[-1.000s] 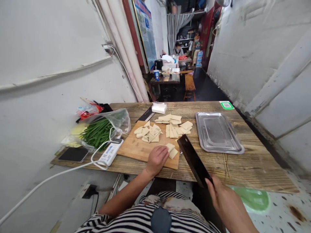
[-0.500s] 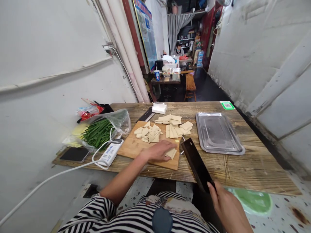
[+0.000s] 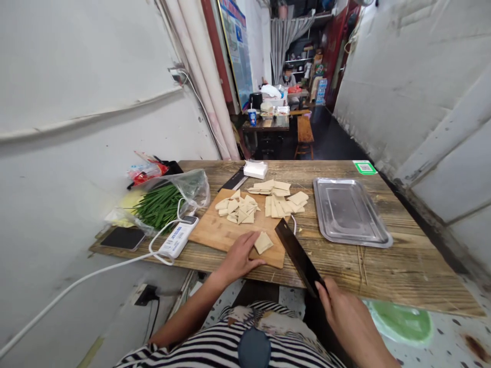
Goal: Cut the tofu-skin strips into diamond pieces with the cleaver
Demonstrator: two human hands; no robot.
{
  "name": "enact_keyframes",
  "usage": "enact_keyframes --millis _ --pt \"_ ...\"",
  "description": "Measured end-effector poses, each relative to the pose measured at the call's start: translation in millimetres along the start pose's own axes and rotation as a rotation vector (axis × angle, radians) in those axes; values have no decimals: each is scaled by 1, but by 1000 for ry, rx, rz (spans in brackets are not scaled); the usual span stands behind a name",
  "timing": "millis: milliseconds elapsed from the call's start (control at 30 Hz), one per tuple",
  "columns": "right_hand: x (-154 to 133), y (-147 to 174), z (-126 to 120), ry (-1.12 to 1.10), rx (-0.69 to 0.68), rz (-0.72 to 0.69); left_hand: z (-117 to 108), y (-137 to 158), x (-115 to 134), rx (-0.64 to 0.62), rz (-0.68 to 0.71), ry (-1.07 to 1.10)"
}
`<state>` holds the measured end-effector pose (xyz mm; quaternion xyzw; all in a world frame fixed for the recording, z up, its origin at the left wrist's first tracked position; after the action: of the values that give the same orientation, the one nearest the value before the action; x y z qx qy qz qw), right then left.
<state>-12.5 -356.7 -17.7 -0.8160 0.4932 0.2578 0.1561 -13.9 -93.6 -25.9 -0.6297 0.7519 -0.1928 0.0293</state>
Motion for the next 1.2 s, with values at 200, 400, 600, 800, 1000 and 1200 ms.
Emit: enact_keyframes --millis 200,400,600,800,1000,1200 --pt "-16 -8 1 100 -72 -119 2 21 -3 225 -48 97" --pt "-22 -17 6 154 -252 -78 2 12 6 241 -56 120" --pt "-26 -21 -8 162 -195 -110 -15 16 13 366 -31 -49" --pt "-54 -36 -23 210 -109 -256 -22 25 29 500 97 -121" --pt "-69 -62 -18 316 -164 -333 -14 28 31 501 130 -132" --pt "-70 -70 -18 382 -184 -399 -11 31 29 500 154 -121"
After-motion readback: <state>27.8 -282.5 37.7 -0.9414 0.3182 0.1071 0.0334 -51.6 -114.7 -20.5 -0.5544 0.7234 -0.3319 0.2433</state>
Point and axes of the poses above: each hand's wrist, its own y-axis away from the middle knuckle, its own z-axis out of the palm, x = y × z, the point moved 9 cm from there along -y, towards the middle knuckle, and after that the axes turned 14 degrees about -y, right-handed, at the moved point
